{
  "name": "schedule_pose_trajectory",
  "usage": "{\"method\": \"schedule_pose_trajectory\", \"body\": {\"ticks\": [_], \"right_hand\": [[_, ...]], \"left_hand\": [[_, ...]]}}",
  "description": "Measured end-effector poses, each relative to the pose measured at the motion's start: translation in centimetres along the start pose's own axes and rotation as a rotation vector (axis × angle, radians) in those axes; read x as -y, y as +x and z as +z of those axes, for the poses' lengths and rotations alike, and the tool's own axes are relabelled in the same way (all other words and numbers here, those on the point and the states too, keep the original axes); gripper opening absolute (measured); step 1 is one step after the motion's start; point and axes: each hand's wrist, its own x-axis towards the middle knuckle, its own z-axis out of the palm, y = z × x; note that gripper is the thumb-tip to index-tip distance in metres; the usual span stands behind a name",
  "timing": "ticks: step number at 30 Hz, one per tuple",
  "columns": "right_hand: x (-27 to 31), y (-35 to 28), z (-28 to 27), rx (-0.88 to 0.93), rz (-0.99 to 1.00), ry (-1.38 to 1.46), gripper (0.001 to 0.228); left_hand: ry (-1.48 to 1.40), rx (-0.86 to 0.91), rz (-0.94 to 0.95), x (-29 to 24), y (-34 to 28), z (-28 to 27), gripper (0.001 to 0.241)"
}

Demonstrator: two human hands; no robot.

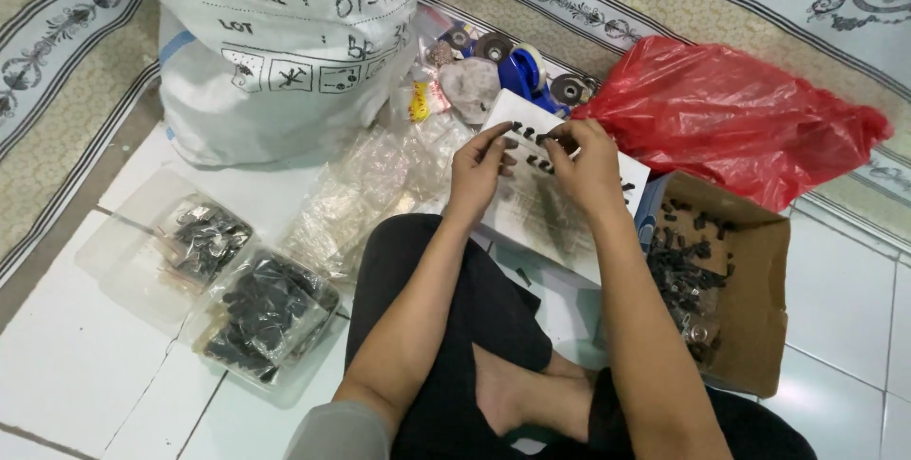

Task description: Picking up small metal components from a box and inserting them into a white foam organizer block.

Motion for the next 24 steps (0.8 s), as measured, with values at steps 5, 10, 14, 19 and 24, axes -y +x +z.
{"method": "schedule_pose_trajectory", "body": {"ticks": [5,10,14,19,24], "right_hand": [[-0.8,1.5,2.7,0.166,-0.026,-0.318,0.013],[-2.4,1.8,5.4,0.223,-0.104,-0.509,0.01],[-3.9,1.9,6.6,0.237,-0.116,-0.547,0.009],[-3.7,1.6,6.6,0.227,-0.113,-0.501,0.008],[-4.3,1.4,6.7,0.212,-0.105,-0.454,0.017]], "left_hand": [[0.336,-0.004,-0.126,0.7,-0.3,-0.4,0.037],[0.465,0.097,-0.208,1.0,-0.6,-0.2,0.046],[0.498,0.138,-0.248,0.0,-0.8,0.2,0.049],[0.489,0.167,-0.308,-2.0,-1.6,0.7,0.051],[0.493,0.161,-0.314,-1.7,-1.4,0.9,0.051]]}}
